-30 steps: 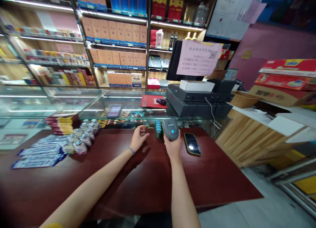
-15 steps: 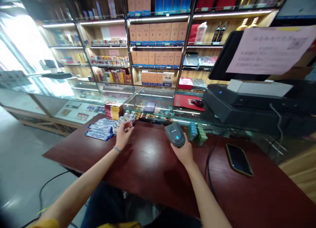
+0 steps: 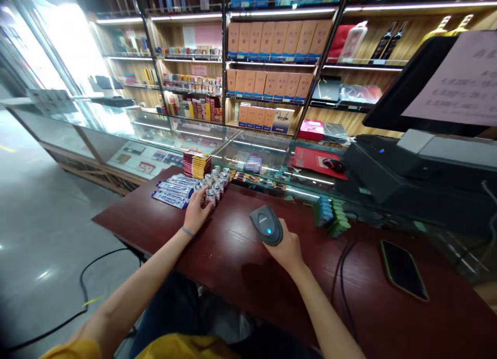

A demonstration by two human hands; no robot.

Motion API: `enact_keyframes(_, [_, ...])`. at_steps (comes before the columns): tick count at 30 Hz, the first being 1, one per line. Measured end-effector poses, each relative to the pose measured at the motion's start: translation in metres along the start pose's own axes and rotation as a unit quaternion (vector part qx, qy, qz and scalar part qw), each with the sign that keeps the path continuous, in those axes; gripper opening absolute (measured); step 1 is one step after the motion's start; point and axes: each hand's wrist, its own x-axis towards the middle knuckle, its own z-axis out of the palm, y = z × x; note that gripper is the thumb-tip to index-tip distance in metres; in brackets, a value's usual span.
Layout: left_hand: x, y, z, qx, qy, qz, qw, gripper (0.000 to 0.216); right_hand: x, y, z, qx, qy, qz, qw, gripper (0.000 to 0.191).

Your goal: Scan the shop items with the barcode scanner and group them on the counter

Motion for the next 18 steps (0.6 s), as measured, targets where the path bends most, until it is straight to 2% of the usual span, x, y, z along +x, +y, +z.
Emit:
enact_keyframes(3, [0.0,0.003,0.002,0.034,-0.019,0.023,0.999,0.059,0.0,-0.005,-0.001,-0.011,0.003,-0.011,1.0,0.037])
enact_keyframes(6, [-0.001,0.004,0.003,0.055,-0.018,0.025,0.998,0.051,-0.001,-0.01,-0.002,-0.023,-0.004,-0.021,1.0,0.037])
enact_keyframes(12, [-0.003,0.002,0.006,0.041,-0.042,0.021,0.998,0.04,-0.002,-0.01,-0.006,-0.054,-0.004,-0.034,0.998,0.037])
enact_keyframes(14, [-0.004,0.004,0.008,0.002,-0.046,0.011,0.999,0.039,-0.002,-0.008,-0.008,-0.063,0.004,-0.044,0.997,0.039])
enact_keyframes(16, [-0.005,0.009,0.01,-0.083,-0.047,-0.024,0.995,0.042,-0.003,-0.006,-0.009,-0.075,0.015,-0.05,0.996,0.042])
enact_keyframes(18, [-0.005,0.016,0.01,-0.203,-0.073,-0.083,0.973,0.049,-0.004,-0.005,-0.009,-0.09,0.026,-0.055,0.994,0.045])
